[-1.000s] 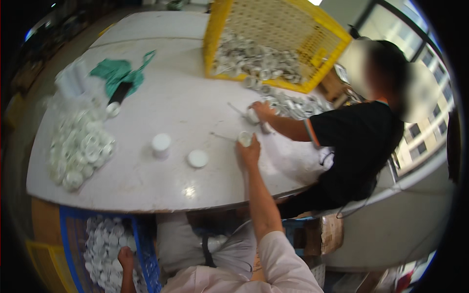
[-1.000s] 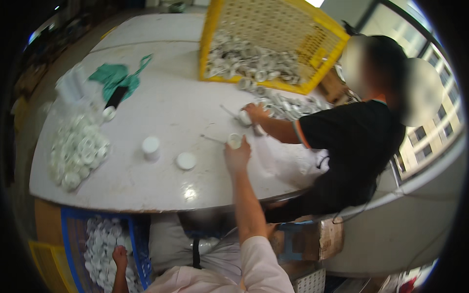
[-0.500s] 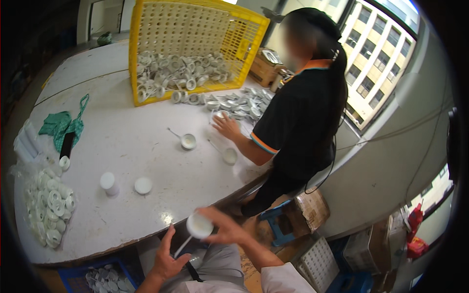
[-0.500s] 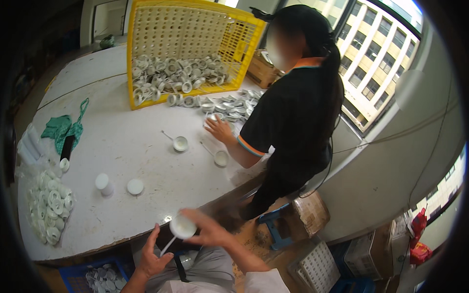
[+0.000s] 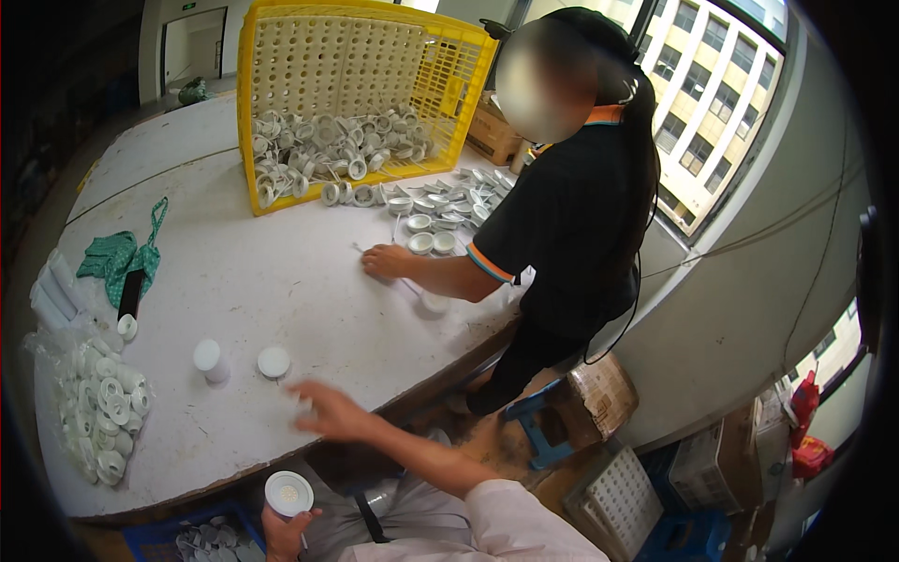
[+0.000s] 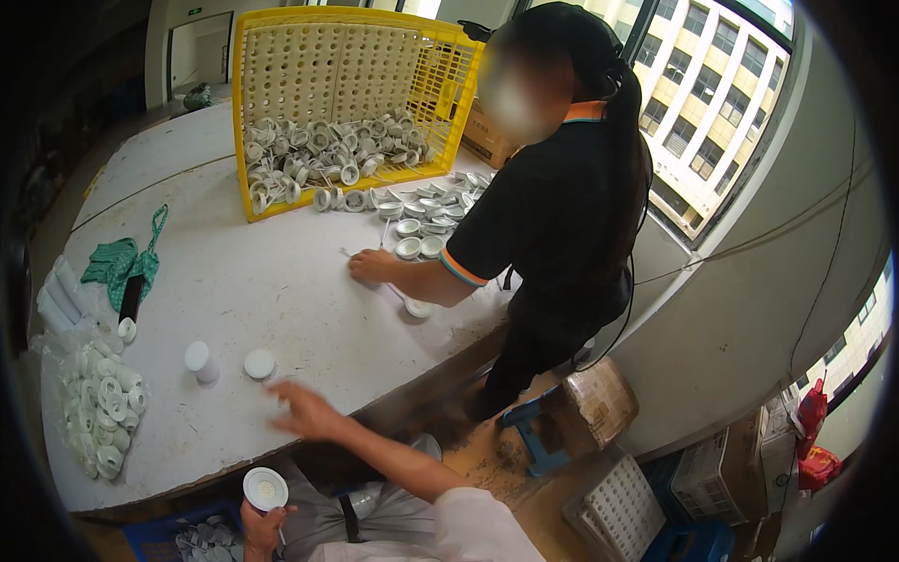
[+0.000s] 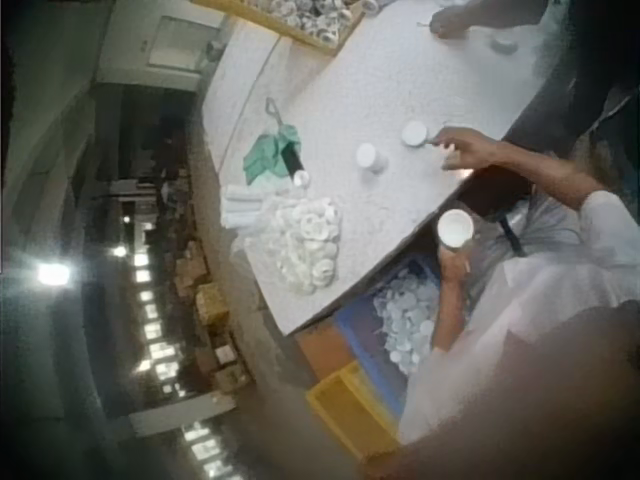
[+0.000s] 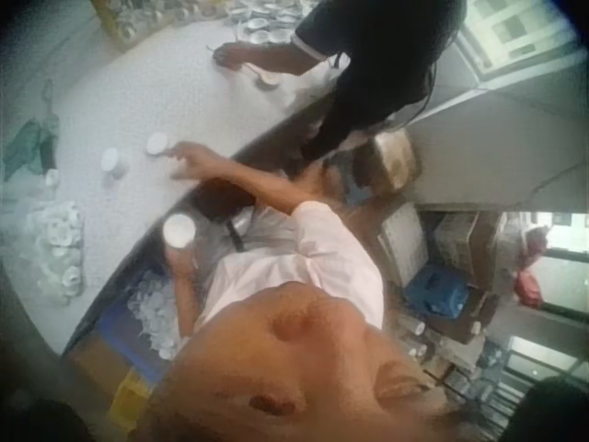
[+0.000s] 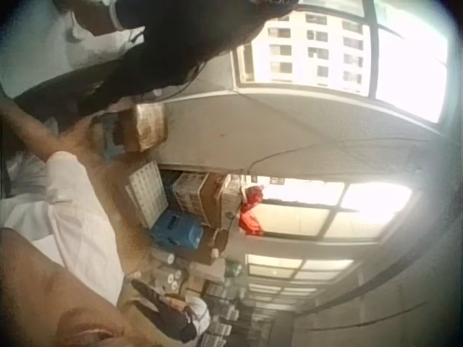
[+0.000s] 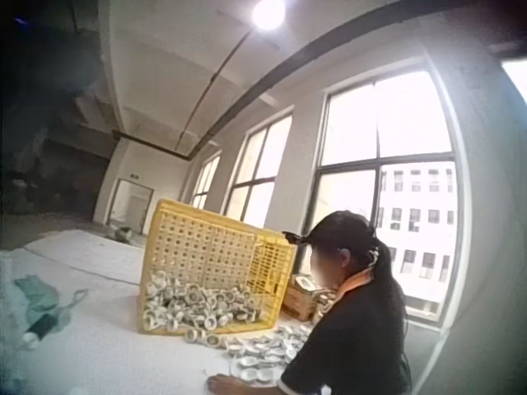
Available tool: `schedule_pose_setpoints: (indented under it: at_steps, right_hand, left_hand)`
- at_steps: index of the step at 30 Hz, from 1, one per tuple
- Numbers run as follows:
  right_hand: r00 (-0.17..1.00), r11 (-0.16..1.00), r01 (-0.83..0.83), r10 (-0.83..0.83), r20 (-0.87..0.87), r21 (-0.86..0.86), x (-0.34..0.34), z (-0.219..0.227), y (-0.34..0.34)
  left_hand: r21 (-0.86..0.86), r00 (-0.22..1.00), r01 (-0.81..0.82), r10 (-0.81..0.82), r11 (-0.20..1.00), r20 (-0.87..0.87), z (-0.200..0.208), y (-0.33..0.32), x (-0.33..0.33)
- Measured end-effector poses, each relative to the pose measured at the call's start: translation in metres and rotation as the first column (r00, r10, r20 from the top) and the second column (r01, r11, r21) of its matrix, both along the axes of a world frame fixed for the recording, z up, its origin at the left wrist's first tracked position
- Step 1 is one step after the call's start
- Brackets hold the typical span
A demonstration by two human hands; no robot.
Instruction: The person assembles light fixtures by pressing circular diffuser caps onto lamp housings, dumps fixture components from a plastic basket onto the workbench, and fits inner rings onto the light units.
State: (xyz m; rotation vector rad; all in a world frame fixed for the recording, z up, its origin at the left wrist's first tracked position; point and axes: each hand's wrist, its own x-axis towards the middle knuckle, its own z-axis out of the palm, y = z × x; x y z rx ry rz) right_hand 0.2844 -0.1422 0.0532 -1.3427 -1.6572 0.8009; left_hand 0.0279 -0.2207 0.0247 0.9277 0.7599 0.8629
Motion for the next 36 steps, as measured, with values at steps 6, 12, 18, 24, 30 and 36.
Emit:
schedule_pose_setpoints:
  at_steps: [6, 12, 18, 24, 30, 36]
  right_hand:
    - [0.818, 0.842, 0.532, -0.481, 0.315, -0.095, 0.012, -0.03, 0.089]
    - [0.866, 0.857, 0.464, -0.385, 0.319, -0.226, -0.005, -0.013, 0.098]
    - [0.889, 0.851, 0.456, -0.427, 0.164, -0.259, 0.0, -0.015, 0.101]
    - [0.86, 0.864, 0.401, -0.469, -0.198, -0.306, 0.004, -0.018, 0.101]
    - [0.802, 0.881, 0.289, -0.437, -0.408, -0.375, 0.011, -0.022, 0.1]
    - [0.816, 0.864, 0.379, -0.481, -0.321, -0.33, 0.004, -0.023, 0.101]
  left_hand:
    - [-0.042, 0.997, 0.072, -0.073, 0.997, -0.034, -0.008, -0.006, 0.002]
    - [-0.063, 0.996, 0.065, -0.068, 0.996, -0.06, -0.013, -0.014, 0.006]
    - [-0.075, 0.998, 0.035, -0.039, 0.997, -0.058, -0.016, -0.015, 0.011]
    - [-0.125, 0.987, 0.138, -0.147, 0.982, -0.066, -0.023, -0.012, 0.005]
    - [-0.106, 0.995, 0.054, -0.062, 0.993, -0.075, -0.022, -0.015, 0.015]
    - [-0.108, 0.996, 0.051, -0.059, 0.993, -0.074, -0.026, -0.014, 0.013]
